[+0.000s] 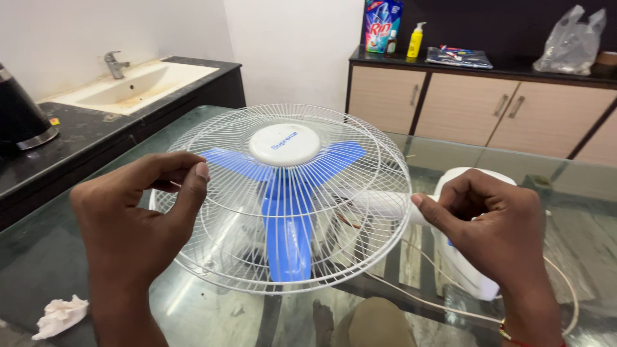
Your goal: The person removes the front grill of a table fan, then unscrews the central nut to detach the blue fan blades from the motor shaft. The fan is placed on a glass table during the process.
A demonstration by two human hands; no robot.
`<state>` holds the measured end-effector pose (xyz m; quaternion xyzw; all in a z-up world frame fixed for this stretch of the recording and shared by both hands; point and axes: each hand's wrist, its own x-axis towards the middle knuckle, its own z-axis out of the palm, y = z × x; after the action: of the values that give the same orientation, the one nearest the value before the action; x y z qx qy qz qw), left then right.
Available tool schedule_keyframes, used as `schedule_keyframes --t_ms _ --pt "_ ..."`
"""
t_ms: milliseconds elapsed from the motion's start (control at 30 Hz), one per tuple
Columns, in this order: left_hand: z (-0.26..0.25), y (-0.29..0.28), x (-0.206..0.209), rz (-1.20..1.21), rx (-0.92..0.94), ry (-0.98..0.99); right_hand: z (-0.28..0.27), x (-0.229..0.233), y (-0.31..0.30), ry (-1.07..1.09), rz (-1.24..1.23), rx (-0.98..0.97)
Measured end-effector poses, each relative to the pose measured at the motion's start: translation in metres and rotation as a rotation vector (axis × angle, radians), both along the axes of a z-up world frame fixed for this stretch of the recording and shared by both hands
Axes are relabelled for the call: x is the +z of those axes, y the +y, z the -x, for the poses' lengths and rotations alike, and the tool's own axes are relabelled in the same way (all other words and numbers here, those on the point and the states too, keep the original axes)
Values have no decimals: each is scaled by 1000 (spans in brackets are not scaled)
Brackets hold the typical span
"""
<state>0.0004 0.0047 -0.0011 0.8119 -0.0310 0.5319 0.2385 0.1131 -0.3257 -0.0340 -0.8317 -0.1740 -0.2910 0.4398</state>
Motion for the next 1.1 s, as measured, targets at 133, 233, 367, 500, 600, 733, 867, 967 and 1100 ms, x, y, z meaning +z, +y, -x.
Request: schedule_keyframes --t_ms 133,233,367,500,600,733,867,967,1100 --pt "-3 17 -8 63 114 73 -12 -7 4 85 -112 6" --pt "-14 27 -23 150 135 48 -22 -12 8 21 -155 57" --pt "-36 35 -50 209 194 -114 -31 -16 12 95 -105 -31" --pt "-44 68 -52 261 247 -154 -43 -24 14 83 -95 -5" --pt "-45 89 -35 412 160 -73 -53 -34 18 148 -185 94" --pt "-44 91 -19 599 126 26 -63 -40 22 255 -223 128" --pt "-49 81 -25 704 220 283 -69 -47 24 351 -307 173" --pt "-57 78 -32 672 158 338 -74 -49 23 401 -339 171" --pt "-63 84 -38 705 141 425 -75 -52 22 425 -373 166"
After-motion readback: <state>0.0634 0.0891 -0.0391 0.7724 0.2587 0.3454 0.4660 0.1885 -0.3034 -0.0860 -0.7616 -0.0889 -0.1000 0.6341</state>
